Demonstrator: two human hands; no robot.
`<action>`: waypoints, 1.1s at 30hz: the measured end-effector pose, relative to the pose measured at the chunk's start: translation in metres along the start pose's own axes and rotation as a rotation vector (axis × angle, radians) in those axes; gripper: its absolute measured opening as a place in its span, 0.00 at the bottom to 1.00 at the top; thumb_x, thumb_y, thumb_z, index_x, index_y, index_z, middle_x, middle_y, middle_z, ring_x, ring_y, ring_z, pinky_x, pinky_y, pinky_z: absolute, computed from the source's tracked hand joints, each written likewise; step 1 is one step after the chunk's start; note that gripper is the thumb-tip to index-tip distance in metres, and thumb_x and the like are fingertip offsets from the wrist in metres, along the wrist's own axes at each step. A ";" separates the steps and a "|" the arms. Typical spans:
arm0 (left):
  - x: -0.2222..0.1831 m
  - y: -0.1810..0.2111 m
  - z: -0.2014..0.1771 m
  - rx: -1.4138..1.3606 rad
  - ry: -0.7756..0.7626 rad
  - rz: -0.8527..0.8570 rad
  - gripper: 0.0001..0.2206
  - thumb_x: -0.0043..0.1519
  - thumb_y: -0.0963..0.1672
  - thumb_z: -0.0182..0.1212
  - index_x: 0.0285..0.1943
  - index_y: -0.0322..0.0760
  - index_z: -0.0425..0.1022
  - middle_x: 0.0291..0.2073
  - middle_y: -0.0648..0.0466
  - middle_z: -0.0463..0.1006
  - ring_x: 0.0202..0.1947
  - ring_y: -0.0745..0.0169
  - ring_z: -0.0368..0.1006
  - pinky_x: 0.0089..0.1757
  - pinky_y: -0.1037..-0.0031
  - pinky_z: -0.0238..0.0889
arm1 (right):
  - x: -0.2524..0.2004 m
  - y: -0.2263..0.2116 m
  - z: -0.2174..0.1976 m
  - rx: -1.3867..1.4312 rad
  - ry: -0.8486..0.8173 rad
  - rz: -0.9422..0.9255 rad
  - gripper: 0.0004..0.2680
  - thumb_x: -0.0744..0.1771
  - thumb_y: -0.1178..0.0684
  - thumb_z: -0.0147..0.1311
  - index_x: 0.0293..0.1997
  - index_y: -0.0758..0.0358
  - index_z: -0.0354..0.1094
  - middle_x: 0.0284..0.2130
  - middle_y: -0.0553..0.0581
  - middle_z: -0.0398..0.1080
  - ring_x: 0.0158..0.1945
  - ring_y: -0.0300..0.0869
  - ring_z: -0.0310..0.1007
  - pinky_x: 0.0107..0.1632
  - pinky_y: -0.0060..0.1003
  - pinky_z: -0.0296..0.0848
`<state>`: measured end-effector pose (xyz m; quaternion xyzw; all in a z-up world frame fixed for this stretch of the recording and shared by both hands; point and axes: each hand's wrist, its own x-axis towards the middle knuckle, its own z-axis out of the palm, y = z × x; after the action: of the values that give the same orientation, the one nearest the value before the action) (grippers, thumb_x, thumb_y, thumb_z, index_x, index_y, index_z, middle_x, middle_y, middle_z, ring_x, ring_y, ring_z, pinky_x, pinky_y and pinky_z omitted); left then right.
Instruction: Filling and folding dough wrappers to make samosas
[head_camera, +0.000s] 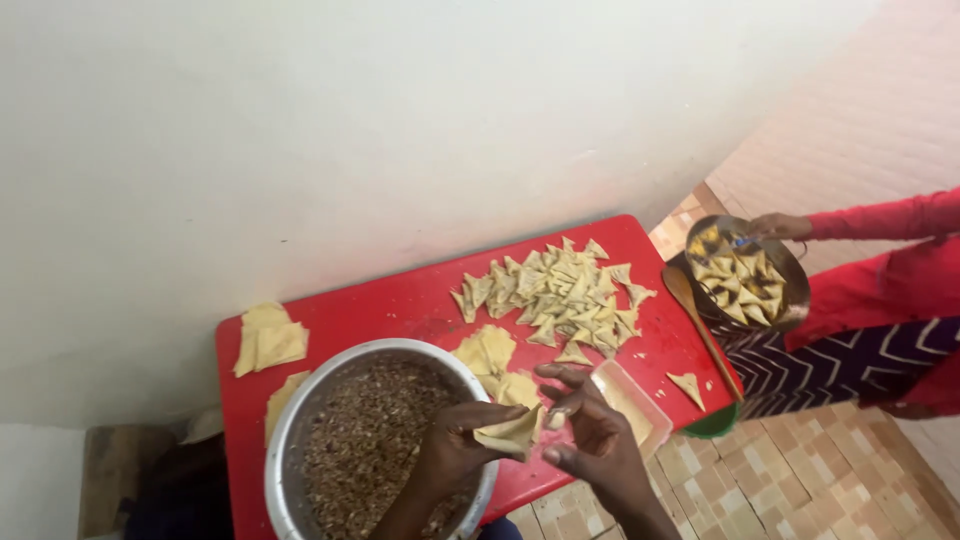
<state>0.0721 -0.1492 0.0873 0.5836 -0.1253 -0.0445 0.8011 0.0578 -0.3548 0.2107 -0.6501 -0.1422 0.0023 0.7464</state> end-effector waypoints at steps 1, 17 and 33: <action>-0.003 0.011 -0.005 0.002 0.007 0.010 0.25 0.47 0.44 0.90 0.56 0.33 0.92 0.52 0.45 0.94 0.54 0.60 0.89 0.53 0.70 0.81 | 0.002 0.000 0.010 0.000 -0.011 -0.006 0.10 0.64 0.51 0.76 0.44 0.60 0.80 0.69 0.67 0.71 0.77 0.55 0.68 0.77 0.61 0.66; -0.012 0.033 -0.030 -0.643 0.531 -0.432 0.20 0.58 0.37 0.75 0.62 0.31 0.86 0.46 0.45 0.84 0.40 0.48 0.78 0.35 0.63 0.73 | -0.018 0.057 0.081 -0.481 0.163 -0.169 0.12 0.63 0.51 0.78 0.44 0.57 0.76 0.59 0.55 0.79 0.57 0.45 0.80 0.60 0.44 0.79; 0.087 -0.062 0.047 0.260 -0.402 -0.523 0.14 0.53 0.48 0.90 0.38 0.43 0.87 0.27 0.67 0.71 0.30 0.77 0.62 0.33 0.76 0.52 | -0.060 0.128 -0.086 0.083 0.469 0.435 0.16 0.64 0.66 0.73 0.58 0.67 0.75 0.36 0.68 0.86 0.41 0.52 0.89 0.47 0.48 0.90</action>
<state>0.1489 -0.2311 0.0548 0.6725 -0.1313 -0.3459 0.6410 0.0425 -0.4301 0.0642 -0.6171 0.1761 0.0180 0.7667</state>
